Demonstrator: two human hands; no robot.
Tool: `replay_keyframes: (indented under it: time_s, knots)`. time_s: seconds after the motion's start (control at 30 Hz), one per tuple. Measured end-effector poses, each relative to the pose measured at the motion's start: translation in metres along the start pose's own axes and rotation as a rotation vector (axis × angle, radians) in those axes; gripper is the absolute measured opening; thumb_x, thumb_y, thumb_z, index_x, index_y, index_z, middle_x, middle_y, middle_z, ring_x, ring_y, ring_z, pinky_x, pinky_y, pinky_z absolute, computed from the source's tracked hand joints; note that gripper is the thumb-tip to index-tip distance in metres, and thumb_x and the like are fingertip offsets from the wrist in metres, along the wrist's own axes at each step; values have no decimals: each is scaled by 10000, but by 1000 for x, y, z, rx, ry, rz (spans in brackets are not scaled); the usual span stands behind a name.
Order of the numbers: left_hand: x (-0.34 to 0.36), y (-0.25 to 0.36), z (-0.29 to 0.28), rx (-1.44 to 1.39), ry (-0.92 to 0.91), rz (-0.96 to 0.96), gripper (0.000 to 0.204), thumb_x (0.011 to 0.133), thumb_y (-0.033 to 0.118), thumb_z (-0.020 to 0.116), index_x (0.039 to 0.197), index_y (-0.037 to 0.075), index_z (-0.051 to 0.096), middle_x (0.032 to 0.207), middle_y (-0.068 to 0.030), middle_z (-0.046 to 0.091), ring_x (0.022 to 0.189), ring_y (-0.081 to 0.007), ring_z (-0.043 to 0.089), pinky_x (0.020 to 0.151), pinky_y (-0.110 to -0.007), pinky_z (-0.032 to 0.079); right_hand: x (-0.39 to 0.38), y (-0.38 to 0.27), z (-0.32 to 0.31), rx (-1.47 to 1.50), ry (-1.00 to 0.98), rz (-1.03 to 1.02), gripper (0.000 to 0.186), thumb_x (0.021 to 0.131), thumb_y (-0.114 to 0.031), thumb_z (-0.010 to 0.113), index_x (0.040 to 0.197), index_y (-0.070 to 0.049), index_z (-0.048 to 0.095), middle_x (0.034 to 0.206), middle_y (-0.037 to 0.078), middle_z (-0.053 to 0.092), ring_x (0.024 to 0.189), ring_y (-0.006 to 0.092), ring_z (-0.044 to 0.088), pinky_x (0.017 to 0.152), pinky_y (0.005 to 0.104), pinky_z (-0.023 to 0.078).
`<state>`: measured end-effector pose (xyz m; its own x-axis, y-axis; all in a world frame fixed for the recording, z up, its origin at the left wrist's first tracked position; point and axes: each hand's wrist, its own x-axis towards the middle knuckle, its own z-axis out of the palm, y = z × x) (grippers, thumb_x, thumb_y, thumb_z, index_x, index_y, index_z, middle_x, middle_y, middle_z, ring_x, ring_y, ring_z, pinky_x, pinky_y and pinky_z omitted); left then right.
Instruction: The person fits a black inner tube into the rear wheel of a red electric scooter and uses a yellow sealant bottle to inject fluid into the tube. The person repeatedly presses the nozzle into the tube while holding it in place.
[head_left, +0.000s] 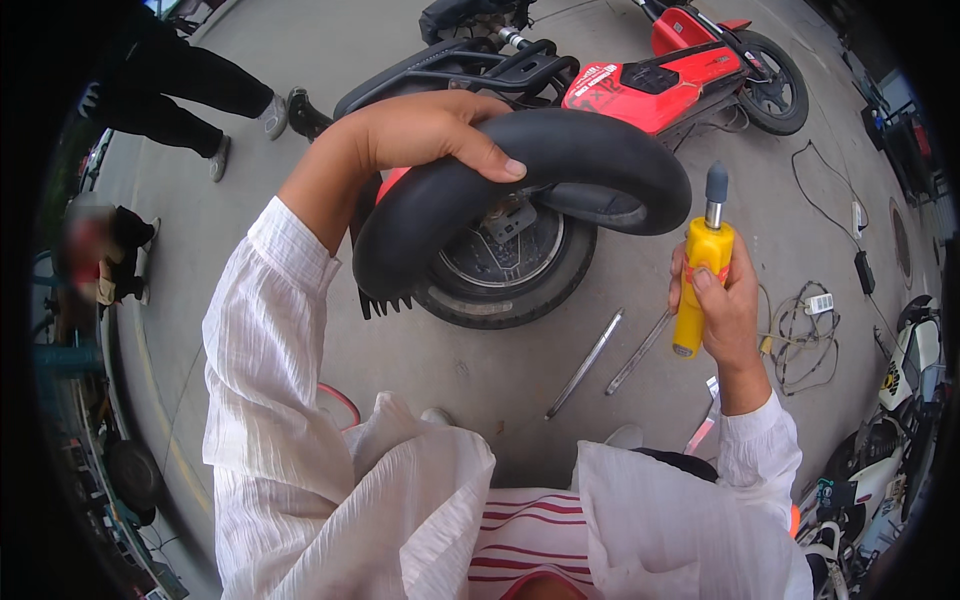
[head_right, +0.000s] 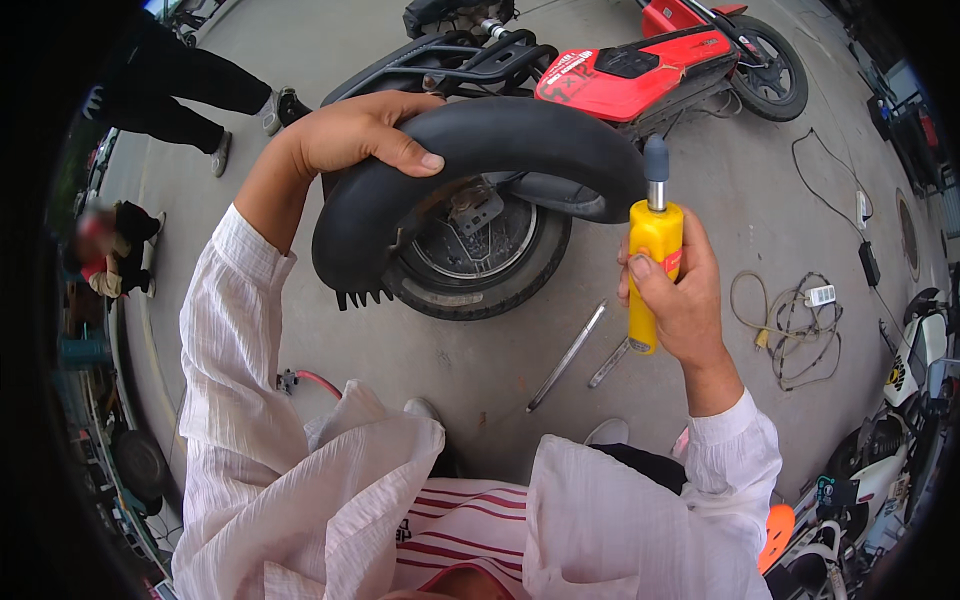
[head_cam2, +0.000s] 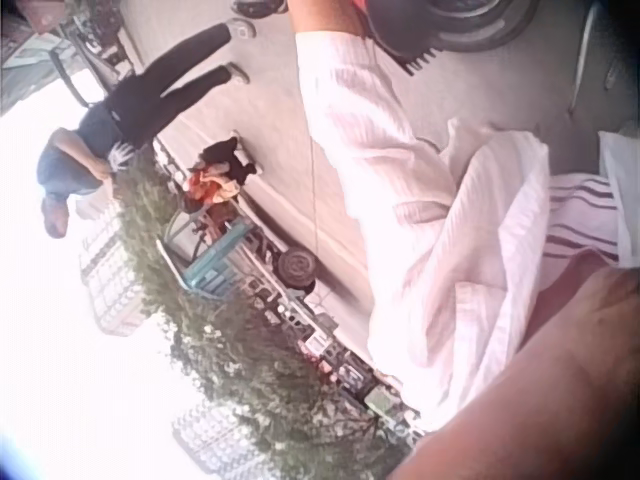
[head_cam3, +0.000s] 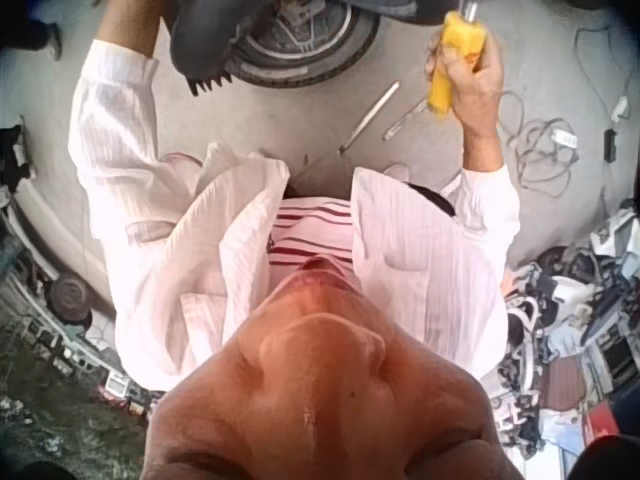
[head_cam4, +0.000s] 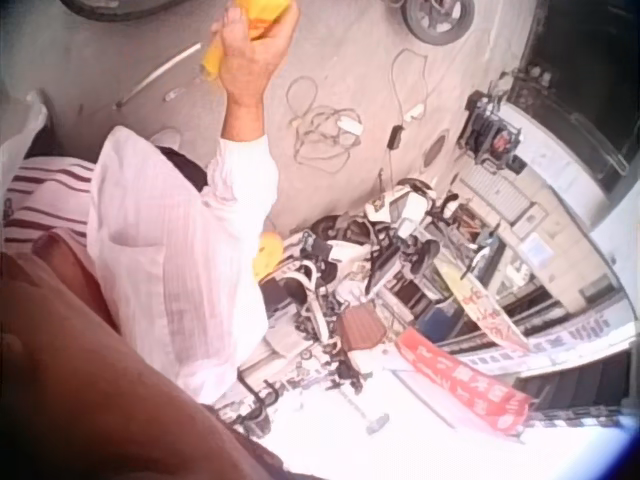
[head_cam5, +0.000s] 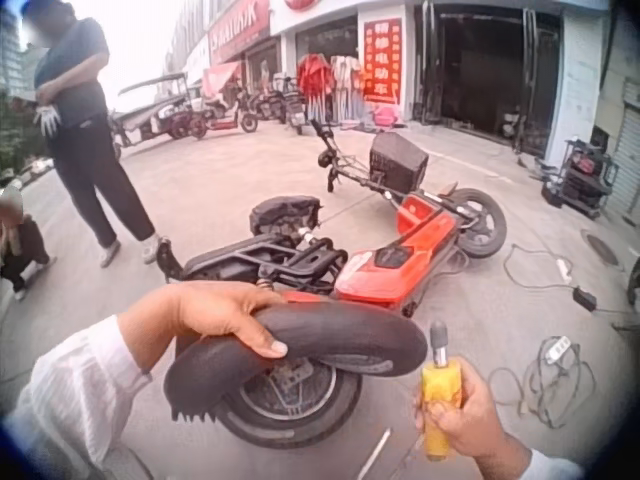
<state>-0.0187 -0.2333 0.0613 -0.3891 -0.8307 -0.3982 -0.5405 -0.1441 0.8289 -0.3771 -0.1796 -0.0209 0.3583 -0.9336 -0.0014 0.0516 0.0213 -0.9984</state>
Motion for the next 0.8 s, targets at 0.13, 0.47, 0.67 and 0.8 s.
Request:
replay_keyframes:
  time_s: [0.13, 0.47, 0.67, 0.8]
  knots:
    - [-19, 12, 36, 452, 36, 149, 699, 728, 421, 865, 1261, 23, 651, 983, -137, 727, 870, -284, 716, 813, -374, 535, -29, 50, -66, -12, 312, 103, 337, 1011, -305, 596, 1223, -43, 585, 958, 55, 629, 764, 129, 628, 659, 275, 527]
    - [-77, 3, 177, 761, 100, 167, 872, 622, 407, 929, 1324, 30, 576, 998, -141, 708, 877, -350, 699, 826, -435, 513, -166, 281, -178, -622, 635, 643, 450, 963, -436, 687, 1042, 3, 628, 857, 140, 684, 757, 282, 691, 715, 416, 562]
    - [-80, -13, 171, 581, 48, 220, 686, 750, 446, 871, 1241, 11, 669, 1008, -171, 721, 923, -373, 704, 825, -439, 532, -197, 310, -189, -1180, 442, 804, 546, 879, -485, 725, 1094, -5, 579, 1013, 262, 718, 977, 458, 706, 843, 535, 551]
    - [-72, -47, 134, 100, 347, -47, 249, 1027, 193, 658, 1137, -28, 692, 892, -116, 723, 814, -179, 674, 747, -318, 538, -203, 320, -188, -1179, 370, 892, 569, 878, -480, 738, 1170, -21, 572, 1115, 237, 715, 1045, 424, 700, 878, 520, 554]
